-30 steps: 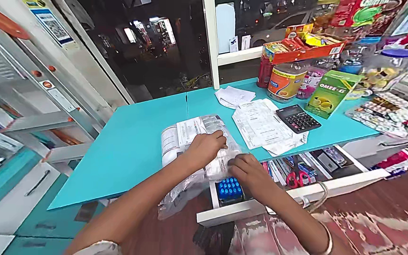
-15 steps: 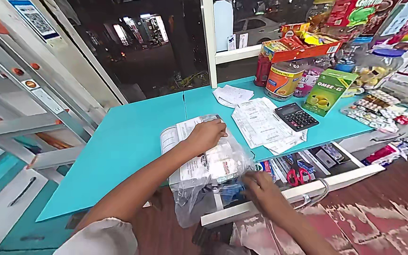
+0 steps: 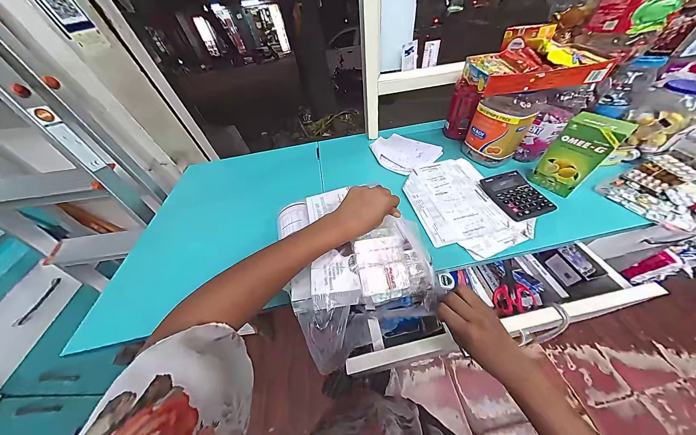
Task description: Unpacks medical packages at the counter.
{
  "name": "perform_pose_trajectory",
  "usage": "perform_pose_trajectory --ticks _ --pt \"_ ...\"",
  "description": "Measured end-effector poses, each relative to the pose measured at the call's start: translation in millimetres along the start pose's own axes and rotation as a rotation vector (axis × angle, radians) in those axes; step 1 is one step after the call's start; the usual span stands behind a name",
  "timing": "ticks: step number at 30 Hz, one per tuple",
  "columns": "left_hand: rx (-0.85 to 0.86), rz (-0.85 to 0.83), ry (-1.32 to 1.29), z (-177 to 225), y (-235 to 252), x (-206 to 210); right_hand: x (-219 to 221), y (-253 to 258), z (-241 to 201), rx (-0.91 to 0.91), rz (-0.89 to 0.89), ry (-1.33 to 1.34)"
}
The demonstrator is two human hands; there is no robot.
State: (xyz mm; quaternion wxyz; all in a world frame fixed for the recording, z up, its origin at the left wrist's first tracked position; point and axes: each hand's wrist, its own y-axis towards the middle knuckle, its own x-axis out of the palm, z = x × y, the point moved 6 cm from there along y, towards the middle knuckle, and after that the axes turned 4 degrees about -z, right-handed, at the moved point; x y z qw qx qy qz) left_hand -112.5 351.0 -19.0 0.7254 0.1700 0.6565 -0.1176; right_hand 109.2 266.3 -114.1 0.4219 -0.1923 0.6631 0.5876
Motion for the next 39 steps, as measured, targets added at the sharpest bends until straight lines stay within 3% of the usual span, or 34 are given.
perform_pose_trajectory --ticks 6,11,14,17,21,24,27,30,32,35,37,38,39 --pt "-0.009 0.075 0.043 -23 17 -1 -1 -26 -15 0.101 -0.035 -0.021" --pt "-0.056 0.041 0.063 -42 35 -8 -1 -13 18 0.272 -0.172 0.063" --pt "-0.06 0.084 0.03 -34 29 -21 -18 12 31 0.397 -0.039 0.143" --pt "-0.117 0.18 0.043 -8 -3 -37 -22 55 34 0.49 0.093 0.223" --pt "-0.152 0.432 -0.025 30 -74 -40 26 100 40 0.636 -0.22 0.364" --pt "-0.179 0.581 -0.135 50 -127 -14 31 105 43 0.637 -0.125 0.365" --pt "-0.252 0.669 -0.366 56 -169 20 8 73 55 0.716 0.004 0.666" --pt "-0.244 0.673 -0.887 72 -181 54 -14 29 57 0.983 0.165 1.461" --pt "-0.198 0.481 -1.224 93 -169 70 -11 5 43 1.229 0.191 1.923" --pt "-0.194 0.203 -1.499 116 -140 82 -2 -7 23 1.223 0.107 2.262" --pt "-0.16 0.131 -1.576 124 -127 83 -9 -10 19 1.124 0.188 2.119" --pt "-0.142 0.113 -1.611 129 -122 81 -19 -10 16 1.033 0.213 1.811" --pt "-0.168 0.136 -1.681 136 -116 80 -32 -8 10 0.878 0.151 1.335"
